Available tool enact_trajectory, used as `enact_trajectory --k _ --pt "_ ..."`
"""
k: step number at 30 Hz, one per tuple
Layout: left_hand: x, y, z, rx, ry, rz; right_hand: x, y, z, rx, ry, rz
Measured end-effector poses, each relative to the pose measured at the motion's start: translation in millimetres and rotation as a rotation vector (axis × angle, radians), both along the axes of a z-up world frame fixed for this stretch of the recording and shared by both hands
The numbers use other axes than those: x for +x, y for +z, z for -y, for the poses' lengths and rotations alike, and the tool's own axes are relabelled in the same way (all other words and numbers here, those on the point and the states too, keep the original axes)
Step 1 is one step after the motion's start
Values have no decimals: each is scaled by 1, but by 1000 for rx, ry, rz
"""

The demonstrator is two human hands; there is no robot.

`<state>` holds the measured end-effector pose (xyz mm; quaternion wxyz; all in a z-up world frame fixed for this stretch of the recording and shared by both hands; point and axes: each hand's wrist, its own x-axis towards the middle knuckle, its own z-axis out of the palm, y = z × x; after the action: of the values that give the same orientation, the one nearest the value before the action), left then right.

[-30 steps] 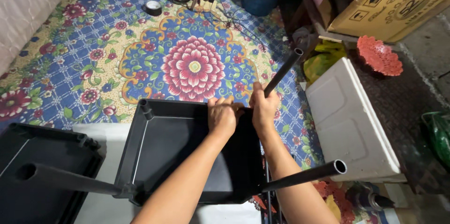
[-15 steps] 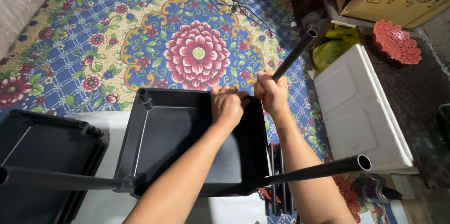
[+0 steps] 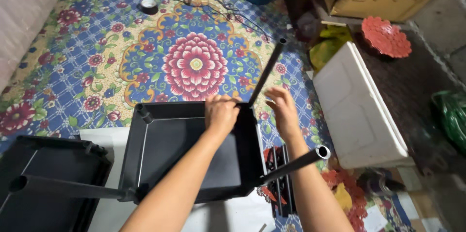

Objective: The person assembles a black plastic shelving unit by inserting metal poles into the corners of stacked trays and securing them. The person works on the floor, handling trays and poles one at a time to build the frame.

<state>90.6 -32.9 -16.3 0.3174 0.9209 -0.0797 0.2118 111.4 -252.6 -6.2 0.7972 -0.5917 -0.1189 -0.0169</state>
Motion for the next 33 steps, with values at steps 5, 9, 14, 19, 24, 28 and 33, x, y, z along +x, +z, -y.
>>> enact_trajectory --k 5,9,14,19,24,28,33 --pt "-42 6 -22 70 -4 226 -71 -94 123 -66 -416 -413" --pt "-116 10 -41 101 -66 -110 -160 -177 179 -228 -381 -809" --pt "-206 14 -50 175 -14 -437 -231 -218 178 -960 -440 -615" --pt "-247 9 -52 108 41 -328 -253 -227 149 -1404 -455 -420" --pt "-252 -5 -55 75 14 -242 -256 -229 128 -1572 -328 -470" --pt "-251 -15 -60 51 7 -210 -255 -234 119 -1550 -329 -569" --pt "-248 -17 -62 46 -7 -161 -248 -233 116 -1592 -311 -578"
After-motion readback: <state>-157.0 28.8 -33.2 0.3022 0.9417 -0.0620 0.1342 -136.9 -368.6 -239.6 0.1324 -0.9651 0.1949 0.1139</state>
